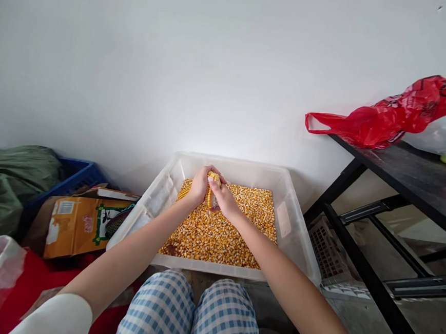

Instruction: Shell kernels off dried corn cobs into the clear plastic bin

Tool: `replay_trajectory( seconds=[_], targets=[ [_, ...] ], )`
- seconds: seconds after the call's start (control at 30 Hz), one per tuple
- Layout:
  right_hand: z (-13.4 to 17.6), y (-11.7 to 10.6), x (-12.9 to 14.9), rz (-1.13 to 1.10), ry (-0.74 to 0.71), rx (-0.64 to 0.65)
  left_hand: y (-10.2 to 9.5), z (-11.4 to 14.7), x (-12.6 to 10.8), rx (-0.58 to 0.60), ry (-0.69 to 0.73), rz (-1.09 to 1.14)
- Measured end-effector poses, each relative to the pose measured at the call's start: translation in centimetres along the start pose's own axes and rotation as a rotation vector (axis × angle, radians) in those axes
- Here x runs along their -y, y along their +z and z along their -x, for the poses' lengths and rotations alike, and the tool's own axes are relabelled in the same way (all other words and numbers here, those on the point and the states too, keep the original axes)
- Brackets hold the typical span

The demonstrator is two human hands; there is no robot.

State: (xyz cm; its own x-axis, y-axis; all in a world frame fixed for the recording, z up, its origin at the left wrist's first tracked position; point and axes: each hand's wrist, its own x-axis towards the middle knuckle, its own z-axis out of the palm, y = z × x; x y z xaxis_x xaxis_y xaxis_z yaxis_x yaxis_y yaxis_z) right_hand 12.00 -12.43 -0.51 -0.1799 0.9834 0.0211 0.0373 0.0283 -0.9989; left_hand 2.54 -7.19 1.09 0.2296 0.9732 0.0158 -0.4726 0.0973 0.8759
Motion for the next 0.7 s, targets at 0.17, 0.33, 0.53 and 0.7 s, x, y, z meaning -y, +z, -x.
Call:
replay_trajectory(
  seconds=[0.17,0.33,0.53,0.7],
  targets=[
    [-0.2,0.3,-1.2,0.079,-0.037,-0.095,0.2,0.3,0.3,-0.002,0.082,-0.149],
    [-0.4,0.0,-1.1,0.049,-0.049,-0.149,0.2,0.2,-0.2,-0.099,0.040,-0.152],
    [-0.7,0.2,-0.8,0.155,-0.253,-0.253,0.9,0.6,0.5,-0.010,0.204,-0.324],
    [-0.8,0.3,-1.3,0.121,-0.224,-0.316,0.9,0.7,0.7,-0.097,0.195,-0.372]
  ],
)
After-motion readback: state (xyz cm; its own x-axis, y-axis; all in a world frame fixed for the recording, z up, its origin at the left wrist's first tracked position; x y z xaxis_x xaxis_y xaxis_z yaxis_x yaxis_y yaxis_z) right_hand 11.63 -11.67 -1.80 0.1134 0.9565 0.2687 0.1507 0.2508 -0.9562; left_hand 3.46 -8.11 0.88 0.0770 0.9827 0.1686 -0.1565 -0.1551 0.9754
